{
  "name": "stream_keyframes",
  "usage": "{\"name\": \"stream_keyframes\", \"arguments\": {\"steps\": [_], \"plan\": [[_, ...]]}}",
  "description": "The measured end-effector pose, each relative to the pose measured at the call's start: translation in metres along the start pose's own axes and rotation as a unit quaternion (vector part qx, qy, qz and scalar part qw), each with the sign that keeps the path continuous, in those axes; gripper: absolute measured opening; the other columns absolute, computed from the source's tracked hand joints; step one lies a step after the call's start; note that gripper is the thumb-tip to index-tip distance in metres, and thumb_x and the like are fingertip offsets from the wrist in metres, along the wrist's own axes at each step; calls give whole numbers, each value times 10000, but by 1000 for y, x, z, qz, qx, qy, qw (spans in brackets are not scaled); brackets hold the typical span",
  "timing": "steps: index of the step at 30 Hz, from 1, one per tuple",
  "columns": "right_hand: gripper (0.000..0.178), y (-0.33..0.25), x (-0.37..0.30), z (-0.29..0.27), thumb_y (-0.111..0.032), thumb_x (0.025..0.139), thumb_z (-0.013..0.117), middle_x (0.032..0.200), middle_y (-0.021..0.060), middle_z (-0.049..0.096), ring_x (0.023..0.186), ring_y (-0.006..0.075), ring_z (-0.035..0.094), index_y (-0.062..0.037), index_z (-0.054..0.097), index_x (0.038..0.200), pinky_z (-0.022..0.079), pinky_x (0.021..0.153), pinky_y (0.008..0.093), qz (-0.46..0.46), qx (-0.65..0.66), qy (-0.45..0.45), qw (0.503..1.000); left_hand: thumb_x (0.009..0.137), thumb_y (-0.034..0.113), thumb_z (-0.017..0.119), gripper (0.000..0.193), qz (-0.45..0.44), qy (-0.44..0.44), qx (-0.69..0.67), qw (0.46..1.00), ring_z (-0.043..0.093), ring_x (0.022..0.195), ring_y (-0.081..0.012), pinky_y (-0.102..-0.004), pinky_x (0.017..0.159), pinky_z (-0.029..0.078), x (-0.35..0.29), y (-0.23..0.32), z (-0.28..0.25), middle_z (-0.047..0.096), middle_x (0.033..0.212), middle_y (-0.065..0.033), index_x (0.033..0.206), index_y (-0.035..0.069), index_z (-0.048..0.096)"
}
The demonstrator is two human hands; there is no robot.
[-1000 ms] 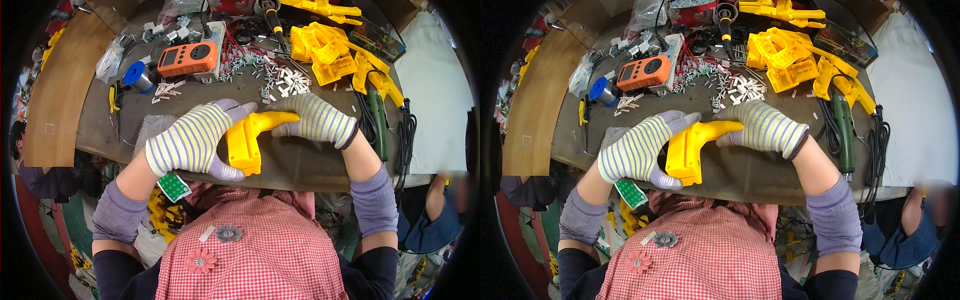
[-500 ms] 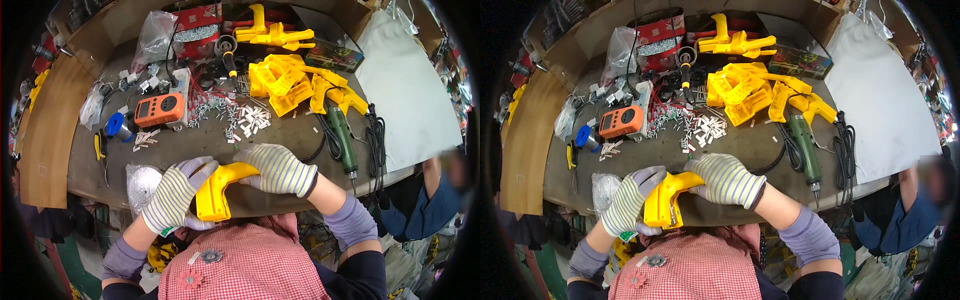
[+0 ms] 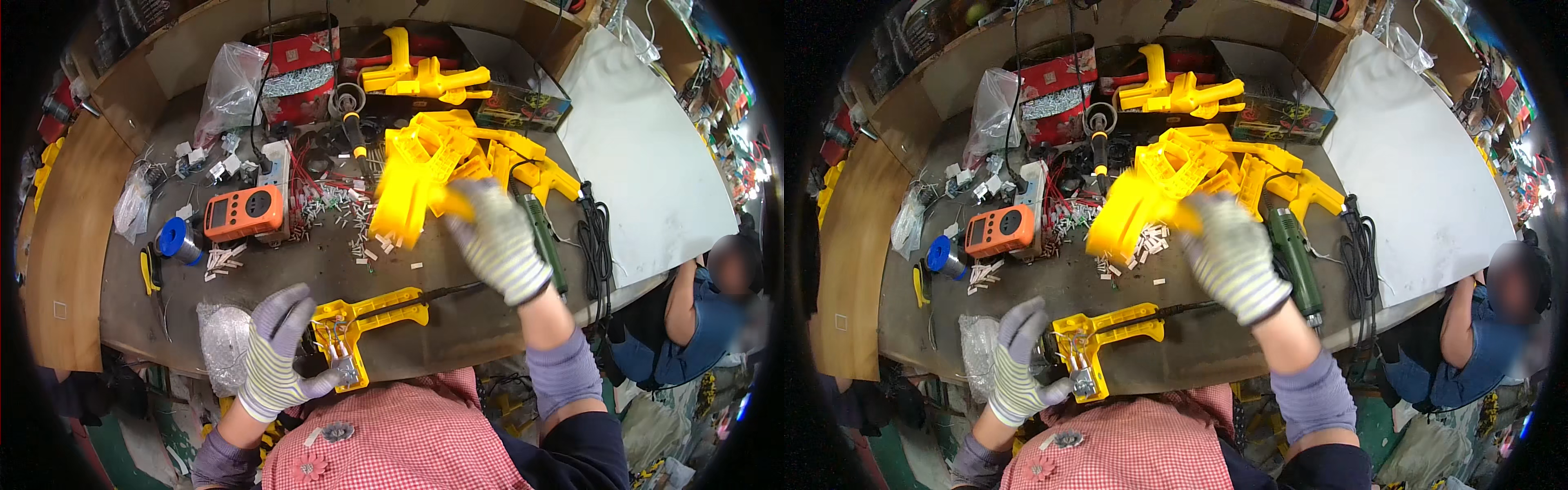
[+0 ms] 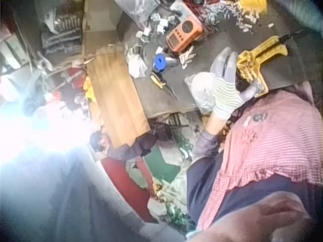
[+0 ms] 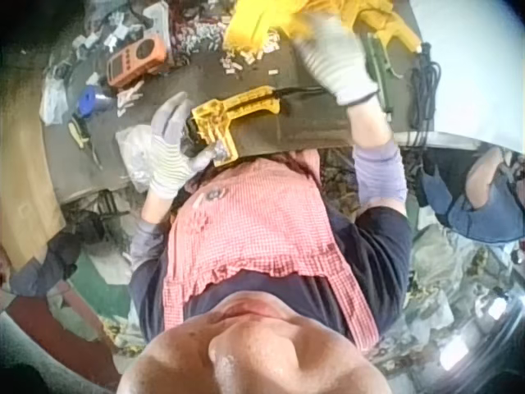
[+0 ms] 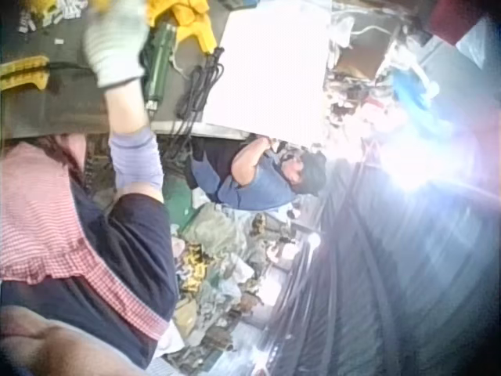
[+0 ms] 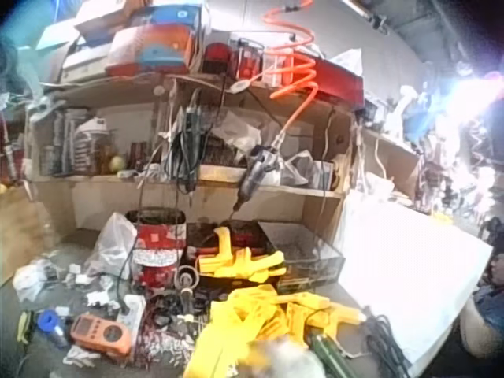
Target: Assembling and soldering components inside a yellow plastic enclosure for a handheld electronic device.
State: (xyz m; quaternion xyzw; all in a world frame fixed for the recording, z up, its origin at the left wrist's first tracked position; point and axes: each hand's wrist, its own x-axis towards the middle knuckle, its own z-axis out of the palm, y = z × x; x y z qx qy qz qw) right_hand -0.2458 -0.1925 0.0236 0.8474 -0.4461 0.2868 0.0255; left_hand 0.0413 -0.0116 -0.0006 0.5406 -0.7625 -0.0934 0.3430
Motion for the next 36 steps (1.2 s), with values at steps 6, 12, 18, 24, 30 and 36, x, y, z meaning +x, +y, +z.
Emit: {"name": "stream_keyframes", "arguments": {"steps": [6,12,18,24,30,36], "plan": [[533,82,64,9,-317,807,760,1142,226,622,1094,382,603,-97,588,1261,483,965,472,149,-53,27,987,715,444,728,652,47,-45,39,997,565,1108,-399,-521,940,449,10,-2,6,582,1221,-199,1216,51,590],[688,170,80,-8,-318,727,819,1283,226,616,1222,382,569,-39,559,1299,480,1007,441,366,-163,-77,913,693,369,766,581,18,-44,18,999,605,1067,-353,-484,919,464,12,1,7,620,1206,-148,1183,77,651],[565,148,61,-23,-40,704,755,1134,133,633,1098,341,552,-82,597,1245,481,957,445,24,-78,352,932,706,361,754,555,47,-49,16,998,610,1061,-347,-478,927,462,20,4,0,629,1188,-151,1169,71,655],[436,-50,20,-30,-219,748,693,1084,21,654,1040,238,621,-182,633,1178,484,964,441,-374,46,75,923,856,278,680,613,-123,13,-291,949,585,1182,-301,-401,1016,454,43,17,-15,593,1302,-150,1382,13,510],[341,-94,1,4,-248,773,716,1077,39,632,1033,256,641,-237,638,1105,364,1087,505,-451,227,-4,863,988,234,582,468,-268,-60,-703,656,592,1129,-127,-294,989,476,71,28,-4,608,1241,-50,1395,26,481],[347,-90,-2,4,-138,785,754,1114,79,606,1040,297,635,-191,651,1112,479,946,583,-383,363,-54,848,992,305,583,504,-278,-57,-760,584,585,1189,-188,-348,1053,442,66,25,7,594,1288,-79,1401,36,464]]}}
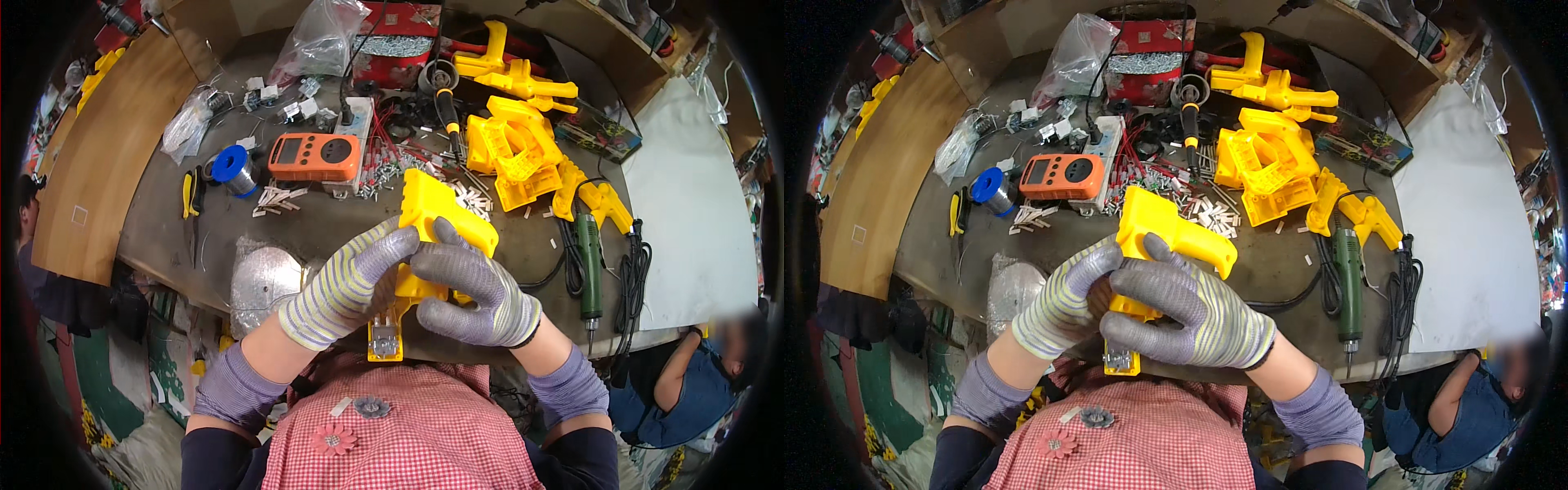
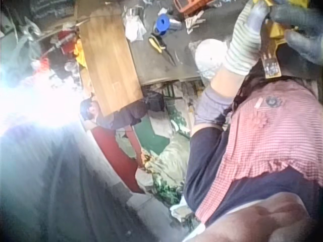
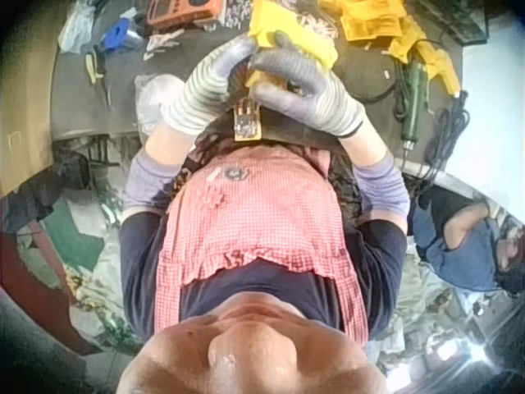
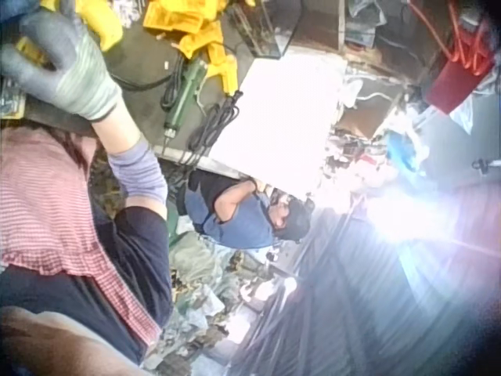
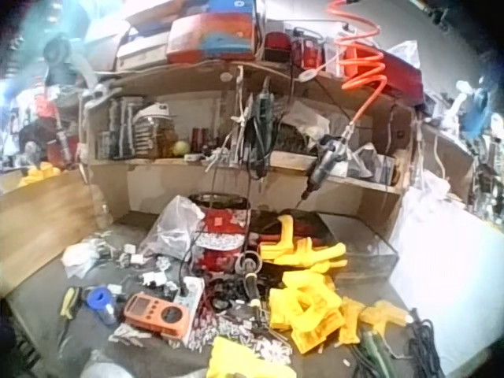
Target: Assembling and soldering components inside a yellow plastic enclosure for a handheld electronic device.
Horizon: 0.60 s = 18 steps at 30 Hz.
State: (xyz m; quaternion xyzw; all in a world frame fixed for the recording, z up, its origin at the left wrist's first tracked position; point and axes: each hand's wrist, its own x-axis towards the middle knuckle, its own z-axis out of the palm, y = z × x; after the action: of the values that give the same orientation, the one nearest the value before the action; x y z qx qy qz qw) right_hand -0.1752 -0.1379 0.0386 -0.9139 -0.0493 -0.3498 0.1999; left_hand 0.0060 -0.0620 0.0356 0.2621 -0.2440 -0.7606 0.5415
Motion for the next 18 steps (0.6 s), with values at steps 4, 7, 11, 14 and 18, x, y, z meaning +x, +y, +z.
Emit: {"name": "stream_keyframes", "arguments": {"steps": [4,7,11,14,18], "plan": [[433,-7,-4,1,16,698,663,1116,147,648,962,354,660,-74,639,1120,498,941,549,44,87,91,991,976,378,588,537,23,30,14,999,605,1153,-213,-368,1007,484,3,-11,-13,602,1264,-90,1377,38,476],[610,-17,-7,-36,66,616,472,1186,187,642,987,350,661,26,563,1217,470,1003,399,186,-22,87,978,962,442,584,600,1,54,-14,998,665,1019,-233,-381,907,544,-1,-3,-19,638,1177,-137,1370,16,476],[645,14,-12,-27,33,666,556,1254,196,579,1142,347,583,-24,540,1308,469,996,400,232,-33,172,957,971,481,550,639,19,10,-21,1000,690,956,-269,-379,896,552,-1,1,-11,648,1153,-173,1357,-22,477],[612,10,-5,-21,9,721,657,1226,204,586,1112,385,578,-37,543,1320,487,958,431,269,-156,35,950,950,501,558,657,34,21,8,999,701,958,-309,-404,866,574,-5,2,-1,646,1199,-195,1375,4,500],[527,24,-25,-12,-17,806,694,1154,167,641,1012,328,649,-12,531,1306,530,888,404,304,-41,148,940,991,320,530,514,163,82,302,936,701,950,-261,-373,882,558,-16,11,-2,662,1176,-176,1369,-26,490]]}}
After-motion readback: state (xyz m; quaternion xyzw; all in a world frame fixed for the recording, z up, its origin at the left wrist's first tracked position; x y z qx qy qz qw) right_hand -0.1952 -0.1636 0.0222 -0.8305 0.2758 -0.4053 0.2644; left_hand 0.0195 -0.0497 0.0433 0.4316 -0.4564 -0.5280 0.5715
